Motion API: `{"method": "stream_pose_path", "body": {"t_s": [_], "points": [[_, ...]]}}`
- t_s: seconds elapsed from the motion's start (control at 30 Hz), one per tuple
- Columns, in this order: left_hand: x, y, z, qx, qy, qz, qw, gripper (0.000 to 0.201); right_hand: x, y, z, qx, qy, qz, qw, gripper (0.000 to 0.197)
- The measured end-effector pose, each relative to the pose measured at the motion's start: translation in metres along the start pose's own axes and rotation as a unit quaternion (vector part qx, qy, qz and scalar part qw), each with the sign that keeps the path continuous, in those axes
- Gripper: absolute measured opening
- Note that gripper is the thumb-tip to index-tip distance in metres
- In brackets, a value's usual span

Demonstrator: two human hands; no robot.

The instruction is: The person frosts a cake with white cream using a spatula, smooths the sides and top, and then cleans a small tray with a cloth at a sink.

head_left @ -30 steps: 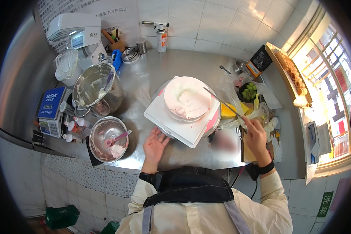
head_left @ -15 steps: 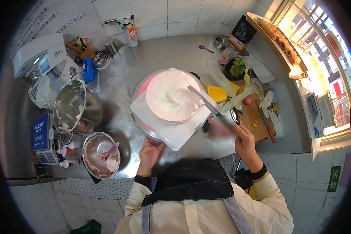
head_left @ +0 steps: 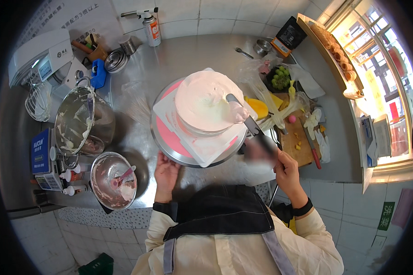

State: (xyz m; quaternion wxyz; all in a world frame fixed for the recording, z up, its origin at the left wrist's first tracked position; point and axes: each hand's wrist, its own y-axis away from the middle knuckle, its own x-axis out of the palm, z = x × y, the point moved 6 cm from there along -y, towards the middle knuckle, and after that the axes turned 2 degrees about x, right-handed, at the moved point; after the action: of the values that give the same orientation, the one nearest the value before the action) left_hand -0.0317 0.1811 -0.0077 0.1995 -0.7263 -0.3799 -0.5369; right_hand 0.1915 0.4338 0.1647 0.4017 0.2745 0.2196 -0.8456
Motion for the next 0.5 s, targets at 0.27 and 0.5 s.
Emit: {"method": "stream_pose_path", "body": {"t_s": [0.27,0.5], "points": [[0.027,0.021,0.042,-0.205,-0.09,0.062,0.973,0.039,0.008,-0.008,-0.001,0.073,-0.052,0.025,0.996,0.031],[-0.006,0.003,0.004,-0.022,-0.027,-0.02,0.999,0.046,0.005,-0.019,0.025,0.05,-0.008,0.035,0.998,0.029]]}}
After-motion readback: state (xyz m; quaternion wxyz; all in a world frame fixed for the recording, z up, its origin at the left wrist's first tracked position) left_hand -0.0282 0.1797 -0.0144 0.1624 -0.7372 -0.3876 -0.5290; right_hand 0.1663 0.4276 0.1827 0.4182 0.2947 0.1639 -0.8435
